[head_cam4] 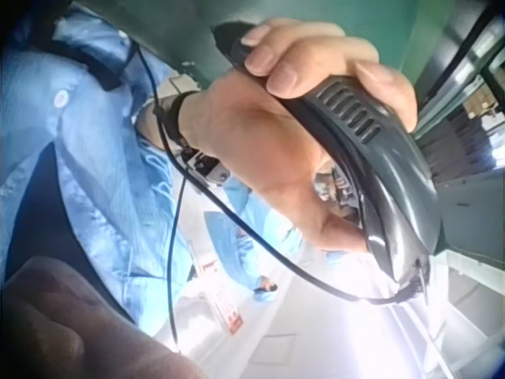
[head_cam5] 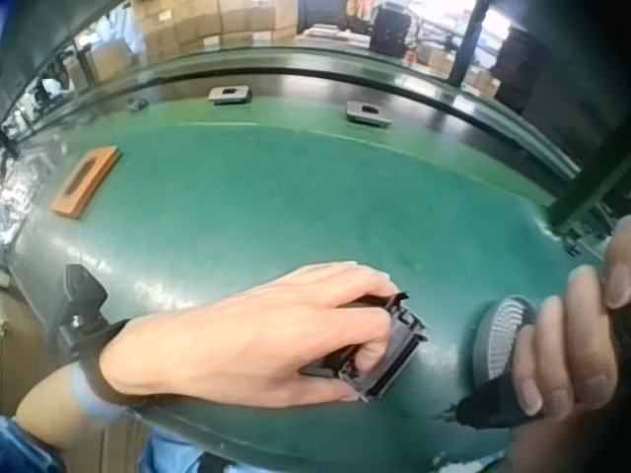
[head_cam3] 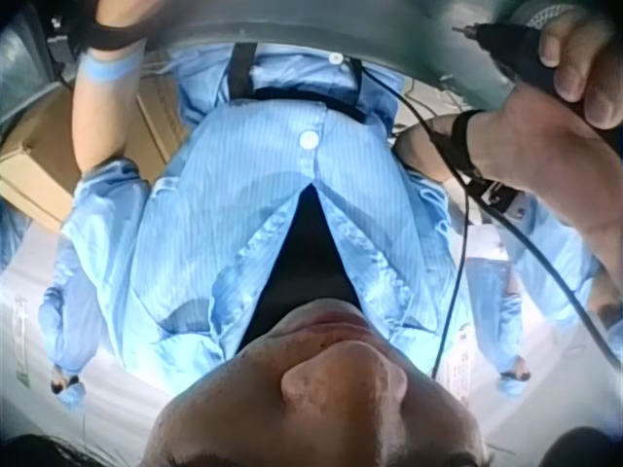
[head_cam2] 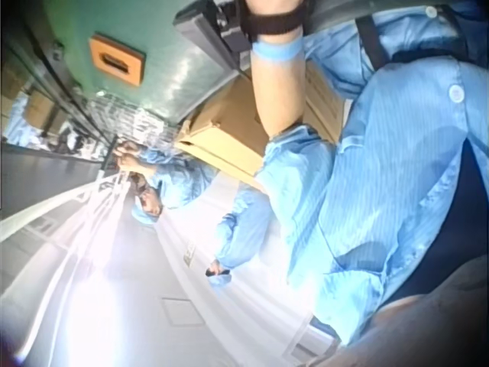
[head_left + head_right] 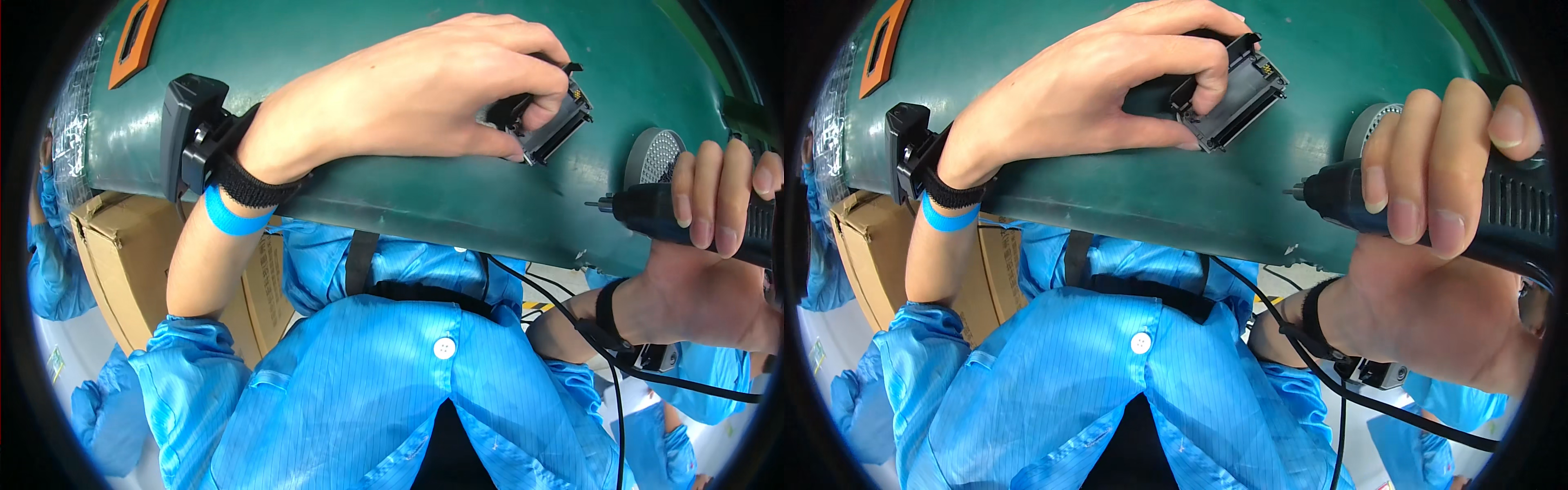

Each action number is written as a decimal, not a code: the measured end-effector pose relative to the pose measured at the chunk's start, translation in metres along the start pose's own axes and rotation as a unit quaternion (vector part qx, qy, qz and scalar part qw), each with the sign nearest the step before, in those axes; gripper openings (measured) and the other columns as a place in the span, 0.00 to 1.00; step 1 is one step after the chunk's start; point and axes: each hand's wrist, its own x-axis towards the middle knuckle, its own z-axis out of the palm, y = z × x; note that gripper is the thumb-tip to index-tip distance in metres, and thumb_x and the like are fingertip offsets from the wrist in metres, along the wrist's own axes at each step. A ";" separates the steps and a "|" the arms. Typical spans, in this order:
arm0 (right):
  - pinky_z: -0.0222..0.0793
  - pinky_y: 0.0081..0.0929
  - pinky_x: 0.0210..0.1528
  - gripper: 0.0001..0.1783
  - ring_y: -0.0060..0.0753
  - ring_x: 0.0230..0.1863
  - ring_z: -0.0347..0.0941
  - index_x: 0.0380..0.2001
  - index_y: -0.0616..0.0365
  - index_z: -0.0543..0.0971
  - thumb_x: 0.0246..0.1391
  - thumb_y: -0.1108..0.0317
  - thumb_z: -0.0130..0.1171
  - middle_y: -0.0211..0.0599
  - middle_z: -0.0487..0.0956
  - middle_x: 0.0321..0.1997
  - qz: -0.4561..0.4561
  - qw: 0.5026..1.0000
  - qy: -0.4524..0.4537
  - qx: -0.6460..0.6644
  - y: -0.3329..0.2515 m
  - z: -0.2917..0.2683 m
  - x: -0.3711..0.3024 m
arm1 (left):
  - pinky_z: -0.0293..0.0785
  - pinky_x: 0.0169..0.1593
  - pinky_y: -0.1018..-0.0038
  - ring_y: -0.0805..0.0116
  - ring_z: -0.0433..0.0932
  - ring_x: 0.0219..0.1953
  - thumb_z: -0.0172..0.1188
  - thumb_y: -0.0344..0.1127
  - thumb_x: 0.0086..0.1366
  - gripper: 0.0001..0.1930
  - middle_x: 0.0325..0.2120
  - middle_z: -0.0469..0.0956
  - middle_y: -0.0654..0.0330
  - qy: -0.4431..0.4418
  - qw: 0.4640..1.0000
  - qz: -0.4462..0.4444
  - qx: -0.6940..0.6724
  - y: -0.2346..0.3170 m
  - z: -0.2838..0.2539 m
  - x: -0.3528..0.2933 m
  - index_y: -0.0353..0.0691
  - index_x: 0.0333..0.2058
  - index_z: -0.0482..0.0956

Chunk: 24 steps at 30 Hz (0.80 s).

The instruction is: The person uses a power screwdriver to drive screws into small black electronic housing components on a green assembly line table, occasionally stopping to review a document and mark it with a pen.

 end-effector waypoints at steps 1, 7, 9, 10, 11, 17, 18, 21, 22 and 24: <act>0.63 0.29 0.30 0.41 0.28 0.24 0.64 0.44 0.64 0.67 0.48 0.33 0.55 0.32 0.69 0.24 0.000 1.000 0.001 -0.001 0.000 0.000 0.000 | 0.67 0.59 0.60 0.49 0.71 0.54 0.70 0.31 0.54 0.28 0.49 0.72 0.48 -0.040 0.998 -0.011 -0.041 0.000 -0.004 0.005 0.36 0.49 0.64; 0.63 0.29 0.28 0.39 0.29 0.23 0.64 0.44 0.64 0.67 0.52 0.34 0.52 0.33 0.69 0.23 -0.014 1.000 -0.001 -0.001 -0.002 0.003 0.004 | 0.70 0.57 0.61 0.51 0.73 0.53 0.70 0.31 0.50 0.18 0.47 0.75 0.54 -0.012 0.999 -0.024 -0.027 0.005 0.004 -0.001 0.40 0.40 0.76; 0.63 0.29 0.27 0.39 0.29 0.23 0.65 0.45 0.64 0.66 0.53 0.34 0.51 0.33 0.69 0.23 -0.013 1.000 0.001 0.005 -0.002 0.003 0.004 | 0.69 0.60 0.61 0.48 0.71 0.56 0.70 0.31 0.51 0.19 0.50 0.73 0.52 -0.024 0.999 -0.031 0.006 0.008 0.002 0.002 0.39 0.42 0.76; 0.63 0.29 0.27 0.38 0.29 0.23 0.65 0.45 0.64 0.66 0.53 0.34 0.51 0.33 0.69 0.23 -0.012 1.000 0.005 0.010 -0.003 0.003 0.003 | 0.69 0.60 0.61 0.48 0.71 0.56 0.70 0.31 0.51 0.19 0.50 0.73 0.52 -0.026 0.999 -0.027 0.007 0.013 0.002 0.002 0.39 0.42 0.76; 0.63 0.29 0.27 0.38 0.29 0.23 0.65 0.45 0.64 0.66 0.54 0.34 0.50 0.34 0.69 0.23 -0.011 1.000 0.008 0.013 -0.004 0.003 0.002 | 0.69 0.61 0.61 0.48 0.70 0.57 0.70 0.32 0.51 0.20 0.51 0.73 0.51 -0.014 0.999 -0.039 0.005 0.017 0.002 0.004 0.39 0.43 0.76; 0.64 0.30 0.25 0.37 0.30 0.22 0.65 0.45 0.64 0.66 0.57 0.35 0.48 0.34 0.69 0.22 -0.017 0.999 -0.001 0.027 -0.008 0.001 0.009 | 0.65 0.65 0.60 0.51 0.68 0.61 0.66 0.33 0.52 0.11 0.52 0.73 0.50 0.109 0.965 0.014 0.237 0.026 0.005 0.016 0.38 0.35 0.83; 0.64 0.30 0.24 0.36 0.30 0.22 0.65 0.45 0.64 0.66 0.58 0.35 0.47 0.34 0.69 0.22 -0.019 0.999 0.001 0.028 -0.008 -0.001 0.010 | 0.64 0.66 0.60 0.53 0.68 0.60 0.65 0.33 0.51 0.09 0.50 0.74 0.51 0.058 0.978 -0.009 0.201 0.033 -0.005 0.021 0.38 0.31 0.84; 0.64 0.30 0.23 0.36 0.30 0.21 0.65 0.45 0.64 0.66 0.59 0.36 0.46 0.35 0.69 0.22 -0.027 0.998 -0.021 0.052 -0.007 -0.004 0.015 | 0.63 0.68 0.59 0.55 0.69 0.60 0.64 0.34 0.51 0.06 0.46 0.76 0.53 0.038 0.963 -0.002 0.266 0.020 0.008 0.023 0.40 0.27 0.86; 0.64 0.30 0.23 0.35 0.30 0.21 0.65 0.45 0.64 0.66 0.60 0.36 0.46 0.35 0.69 0.22 -0.030 0.997 -0.031 0.064 -0.007 -0.007 0.016 | 0.62 0.68 0.59 0.55 0.70 0.60 0.63 0.34 0.51 0.07 0.45 0.77 0.53 0.052 0.949 0.017 0.311 0.022 0.007 0.026 0.41 0.27 0.86; 0.65 0.31 0.23 0.35 0.30 0.21 0.65 0.45 0.64 0.66 0.61 0.36 0.45 0.35 0.69 0.22 -0.031 0.995 -0.028 0.086 -0.013 -0.007 0.015 | 0.62 0.69 0.58 0.53 0.68 0.61 0.63 0.33 0.52 0.10 0.49 0.75 0.53 -0.020 0.947 -0.015 0.321 0.038 -0.002 0.033 0.40 0.34 0.84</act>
